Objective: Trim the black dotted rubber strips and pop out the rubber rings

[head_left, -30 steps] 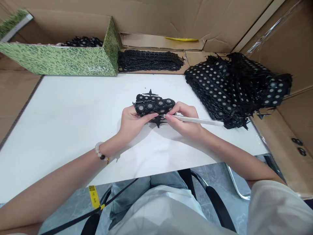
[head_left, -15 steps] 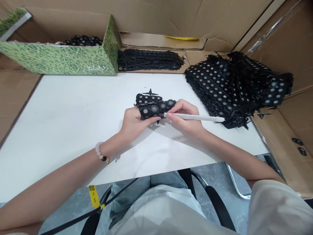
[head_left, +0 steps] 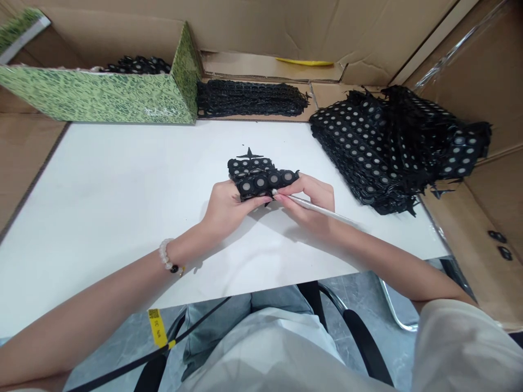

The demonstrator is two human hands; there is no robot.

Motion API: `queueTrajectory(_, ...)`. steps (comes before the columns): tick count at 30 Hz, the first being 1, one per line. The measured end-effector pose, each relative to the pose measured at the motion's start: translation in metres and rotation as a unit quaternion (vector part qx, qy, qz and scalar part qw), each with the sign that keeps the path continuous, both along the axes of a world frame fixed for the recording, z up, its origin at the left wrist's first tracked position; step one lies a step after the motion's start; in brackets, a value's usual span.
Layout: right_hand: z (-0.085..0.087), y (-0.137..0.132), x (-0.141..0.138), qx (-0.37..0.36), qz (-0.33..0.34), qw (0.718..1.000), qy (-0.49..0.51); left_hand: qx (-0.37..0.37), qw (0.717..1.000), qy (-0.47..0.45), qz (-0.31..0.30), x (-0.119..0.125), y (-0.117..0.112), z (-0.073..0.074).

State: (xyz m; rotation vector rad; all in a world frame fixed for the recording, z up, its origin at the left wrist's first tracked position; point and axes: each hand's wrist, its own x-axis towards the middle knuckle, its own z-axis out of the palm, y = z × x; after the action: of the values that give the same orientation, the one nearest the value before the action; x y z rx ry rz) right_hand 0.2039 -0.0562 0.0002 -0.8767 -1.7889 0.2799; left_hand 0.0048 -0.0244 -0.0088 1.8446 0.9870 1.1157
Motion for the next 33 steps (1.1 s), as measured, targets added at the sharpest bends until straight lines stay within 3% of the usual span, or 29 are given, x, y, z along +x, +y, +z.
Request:
queueTrajectory(3,0.0,0.001,0.001,0.029,-0.014,0.999,-0.015,-0.009,1.0,0.015,0.02,0.001,0.0,0.003)
queueTrajectory(6,0.001,0.002,0.004,0.053,-0.026,0.998,-0.023,-0.052,0.997,-0.041,0.036,0.004,0.001,0.005)
queueTrajectory(12,0.002,0.002,0.005,0.049,-0.038,0.998,-0.022,-0.148,0.981,-0.129,0.001,0.005,0.003,0.004)
queueTrajectory(21,0.001,-0.006,-0.002,-0.091,-0.076,0.992,0.047,-0.195,0.97,-0.138,-0.047,0.004,0.005,0.007)
queueTrajectory(28,0.01,0.01,0.006,-0.192,-0.046,0.972,0.13,-0.211,0.962,-0.173,-0.019,0.002,0.015,-0.003)
queueTrajectory(33,0.013,0.016,0.009,-0.217,-0.029,0.964,0.148,-0.232,0.957,-0.169,-0.034,-0.001,0.018,-0.002)
